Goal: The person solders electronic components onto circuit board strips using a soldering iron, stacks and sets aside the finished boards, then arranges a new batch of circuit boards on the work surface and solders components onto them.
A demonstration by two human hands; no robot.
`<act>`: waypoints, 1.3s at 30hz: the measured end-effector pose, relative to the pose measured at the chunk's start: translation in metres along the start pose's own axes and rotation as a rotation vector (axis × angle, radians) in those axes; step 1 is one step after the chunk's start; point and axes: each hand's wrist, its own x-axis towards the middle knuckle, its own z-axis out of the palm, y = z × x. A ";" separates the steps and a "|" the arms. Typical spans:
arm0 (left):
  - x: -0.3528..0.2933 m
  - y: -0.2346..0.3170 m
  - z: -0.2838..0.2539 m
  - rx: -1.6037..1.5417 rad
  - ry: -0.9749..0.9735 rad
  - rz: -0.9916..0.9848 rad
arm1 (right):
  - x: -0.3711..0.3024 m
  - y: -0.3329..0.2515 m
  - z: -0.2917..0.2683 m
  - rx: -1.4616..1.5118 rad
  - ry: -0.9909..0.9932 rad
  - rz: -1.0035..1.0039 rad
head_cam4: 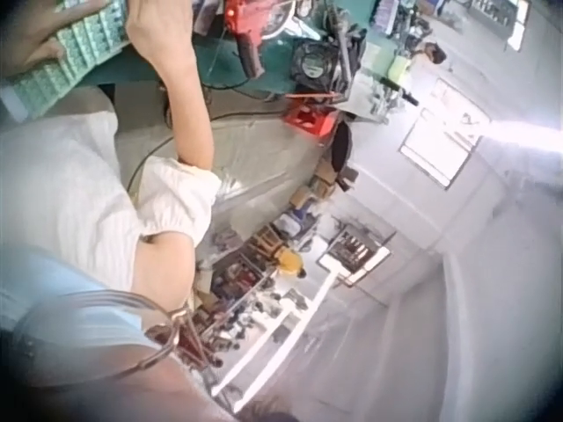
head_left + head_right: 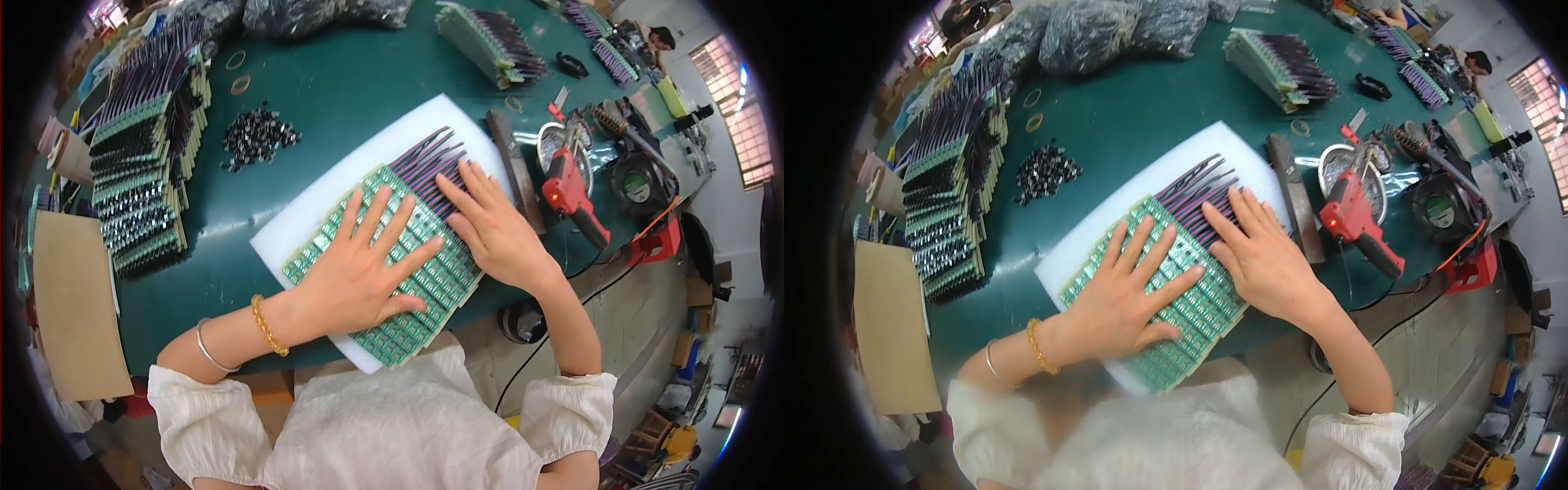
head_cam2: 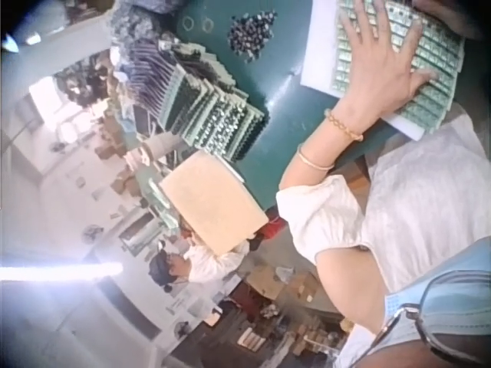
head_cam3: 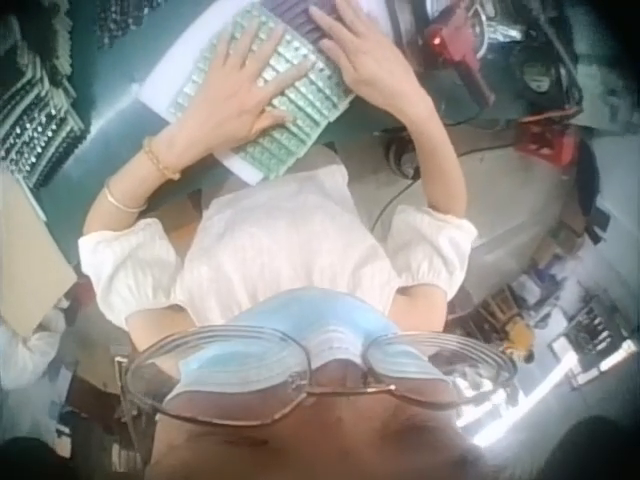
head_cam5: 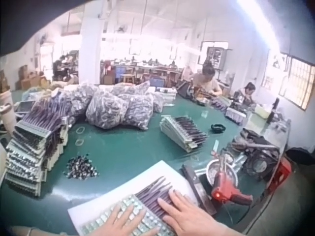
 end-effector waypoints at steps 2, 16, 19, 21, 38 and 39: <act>-0.003 0.000 -0.001 0.021 -0.001 -0.010 | 0.015 0.000 -0.019 0.186 -0.002 0.128; 0.012 -0.017 -0.032 -0.121 0.085 -0.087 | 0.165 0.143 -0.077 -0.128 0.291 0.346; 0.034 -0.042 -0.030 -0.231 0.213 -0.105 | 0.158 0.142 -0.081 -0.367 0.454 0.374; 0.049 -0.063 -0.031 -0.447 0.393 -0.221 | 0.140 0.115 -0.084 -0.679 0.638 0.140; 0.066 -0.091 -0.025 -0.669 0.087 -0.410 | -0.039 -0.029 -0.009 -0.402 0.268 -0.355; 0.066 -0.086 -0.028 -0.580 0.058 -0.442 | -0.037 -0.030 -0.012 -0.356 0.264 -0.350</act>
